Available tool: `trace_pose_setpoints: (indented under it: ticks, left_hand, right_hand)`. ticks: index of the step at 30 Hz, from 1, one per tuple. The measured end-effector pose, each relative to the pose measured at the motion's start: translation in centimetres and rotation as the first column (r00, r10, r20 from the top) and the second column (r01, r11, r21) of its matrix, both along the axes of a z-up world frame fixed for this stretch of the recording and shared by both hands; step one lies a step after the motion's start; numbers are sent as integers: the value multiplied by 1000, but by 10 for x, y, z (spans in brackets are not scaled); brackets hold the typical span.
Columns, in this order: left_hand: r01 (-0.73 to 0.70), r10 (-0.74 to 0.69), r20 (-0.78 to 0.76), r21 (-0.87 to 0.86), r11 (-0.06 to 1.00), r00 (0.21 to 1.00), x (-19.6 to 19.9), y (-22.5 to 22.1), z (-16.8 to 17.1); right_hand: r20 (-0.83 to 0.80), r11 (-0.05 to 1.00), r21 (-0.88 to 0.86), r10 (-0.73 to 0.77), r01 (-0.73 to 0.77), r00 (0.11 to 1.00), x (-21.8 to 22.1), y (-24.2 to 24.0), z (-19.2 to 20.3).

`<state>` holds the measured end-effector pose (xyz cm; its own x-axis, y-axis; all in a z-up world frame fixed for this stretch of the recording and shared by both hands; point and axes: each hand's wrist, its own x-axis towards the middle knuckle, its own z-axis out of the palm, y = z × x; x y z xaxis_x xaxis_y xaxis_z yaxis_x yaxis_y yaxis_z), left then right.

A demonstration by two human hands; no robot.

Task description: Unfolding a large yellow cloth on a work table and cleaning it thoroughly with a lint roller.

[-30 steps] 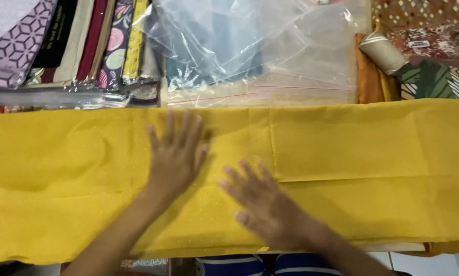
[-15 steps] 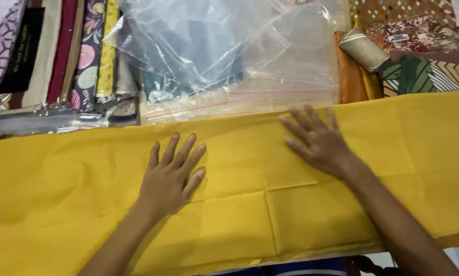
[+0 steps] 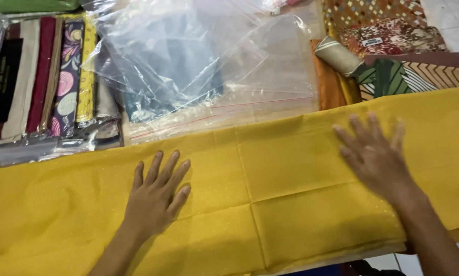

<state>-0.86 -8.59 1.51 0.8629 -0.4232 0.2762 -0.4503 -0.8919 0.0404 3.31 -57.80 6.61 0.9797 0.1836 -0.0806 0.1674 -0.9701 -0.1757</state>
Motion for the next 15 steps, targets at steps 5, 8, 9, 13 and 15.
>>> trace_pose_setpoints:
  ticks: [5, 8, 9, 13, 15]
  left_hand:
    - [-24, 24, -17, 0, 1000, 1000, 1, -1, -2]
    - [-36, 35, -51, -16, 999, 998, -1, -2, 0]
    - [-46, 44, -83, -25, 999, 996, 0, -3, 1]
    - [-44, 45, -33, 24, 999, 998, 0, -2, -4]
    - [-77, 77, -92, 13, 997, 993, 3, -2, -6]
  right_hand:
    - [24, 970, -42, -240, 241, 970, 4, -78, -5]
    - [69, 937, -36, -343, 346, 937, 7, -136, -27]
    - [119, 919, -72, -377, 387, 918, 8, -158, -38]
    - [232, 927, -52, -351, 372, 907, -7, -196, -41]
    - [558, 966, -154, -88, 207, 825, -25, -220, -53]
